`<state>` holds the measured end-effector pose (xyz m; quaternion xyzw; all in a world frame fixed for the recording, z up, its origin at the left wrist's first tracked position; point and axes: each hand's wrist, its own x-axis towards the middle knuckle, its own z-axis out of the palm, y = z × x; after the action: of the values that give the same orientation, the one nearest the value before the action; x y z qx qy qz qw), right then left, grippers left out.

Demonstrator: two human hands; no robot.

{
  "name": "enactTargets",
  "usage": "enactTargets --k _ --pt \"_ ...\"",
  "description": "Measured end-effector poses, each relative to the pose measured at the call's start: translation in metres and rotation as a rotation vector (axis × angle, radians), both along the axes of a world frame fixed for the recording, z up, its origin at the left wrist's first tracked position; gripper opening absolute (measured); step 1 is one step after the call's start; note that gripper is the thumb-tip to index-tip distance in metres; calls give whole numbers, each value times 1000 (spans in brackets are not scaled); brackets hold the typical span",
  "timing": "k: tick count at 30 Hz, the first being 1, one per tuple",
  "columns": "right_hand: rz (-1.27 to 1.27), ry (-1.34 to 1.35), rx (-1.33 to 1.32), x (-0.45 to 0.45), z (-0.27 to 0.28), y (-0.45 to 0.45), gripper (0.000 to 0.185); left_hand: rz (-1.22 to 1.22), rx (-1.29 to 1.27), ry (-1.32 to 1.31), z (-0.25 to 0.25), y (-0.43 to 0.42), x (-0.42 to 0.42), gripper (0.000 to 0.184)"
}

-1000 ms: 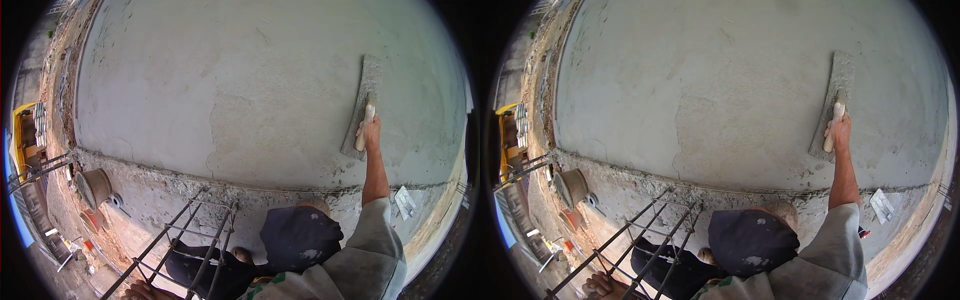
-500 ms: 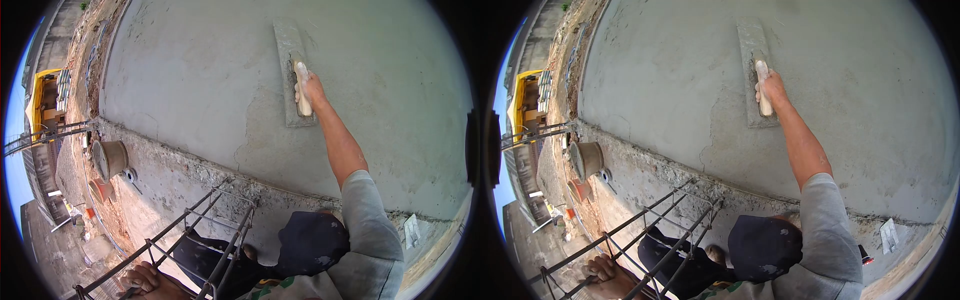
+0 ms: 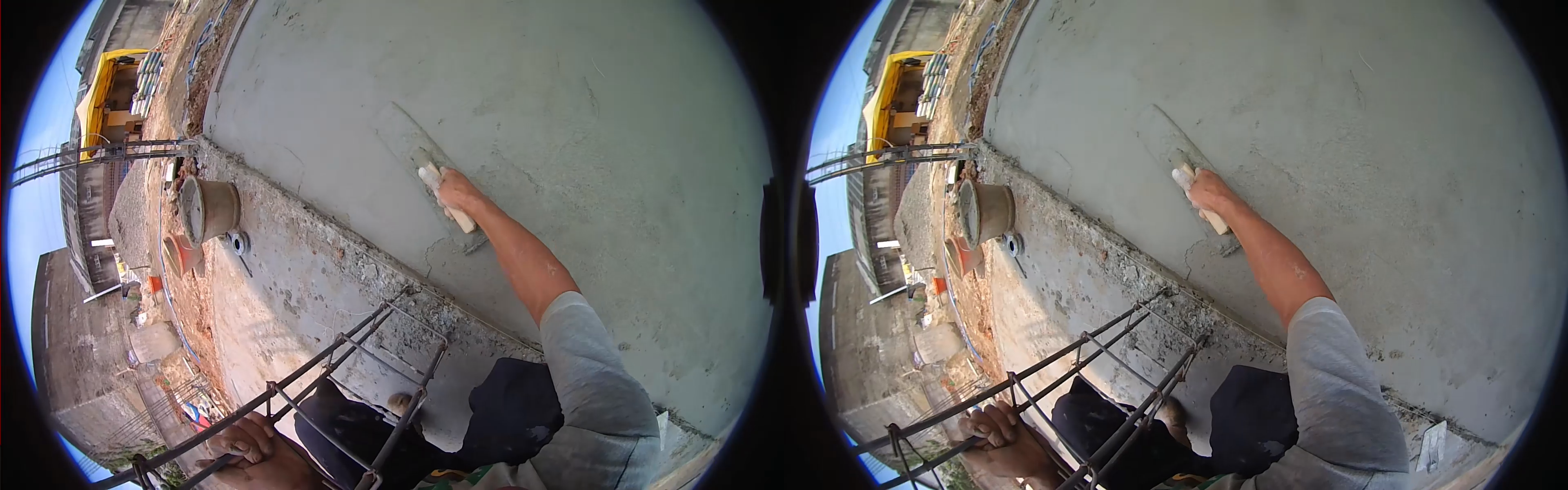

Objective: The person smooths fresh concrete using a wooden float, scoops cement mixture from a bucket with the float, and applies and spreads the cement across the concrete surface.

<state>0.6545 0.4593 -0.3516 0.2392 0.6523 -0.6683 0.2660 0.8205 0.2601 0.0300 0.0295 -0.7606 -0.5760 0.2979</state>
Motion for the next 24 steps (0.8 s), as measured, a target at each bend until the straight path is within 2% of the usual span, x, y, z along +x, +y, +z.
enactTargets --k 2,3,4,5,7,9,11,13,15,18,19,22,24 --pt "196 88 34 34 7 -23 64 126 63 51 -2 18 -3 38" --pt "370 138 100 52 6 -33 63 -14 0 24 -1 7 -2 39" --pt "451 326 252 74 -19 -51 62 -21 24 29 -2 -1 1 40" --pt "498 283 229 92 -9 -54 61 -28 49 33 -1 -4 1 40" --pt "512 238 253 123 32 -37 55 23 130 30 0 -1 2 47" --pt "475 247 316 156 29 -28 43 26 149 56 1 0 2 47" --pt "430 214 388 191 31 -6 49 15 143 72 0 -1 1 48" --pt "285 212 497 230 30 24 50 -55 160 80 -3 -11 1 48" --pt "123 59 576 266 45 64 42 -101 189 84 -3 -19 2 46" --pt "-69 67 732 337 29 123 39 -123 7 126 -14 -38 2 35" --pt "-141 67 790 359 39 141 39 -318 10 123 -21 -62 0 29" --pt "-346 35 845 426 77 177 40 -36 13 74 -13 -33 4 44" --pt "-612 -1 697 464 103 182 41 -57 162 8 -15 -37 7 49"
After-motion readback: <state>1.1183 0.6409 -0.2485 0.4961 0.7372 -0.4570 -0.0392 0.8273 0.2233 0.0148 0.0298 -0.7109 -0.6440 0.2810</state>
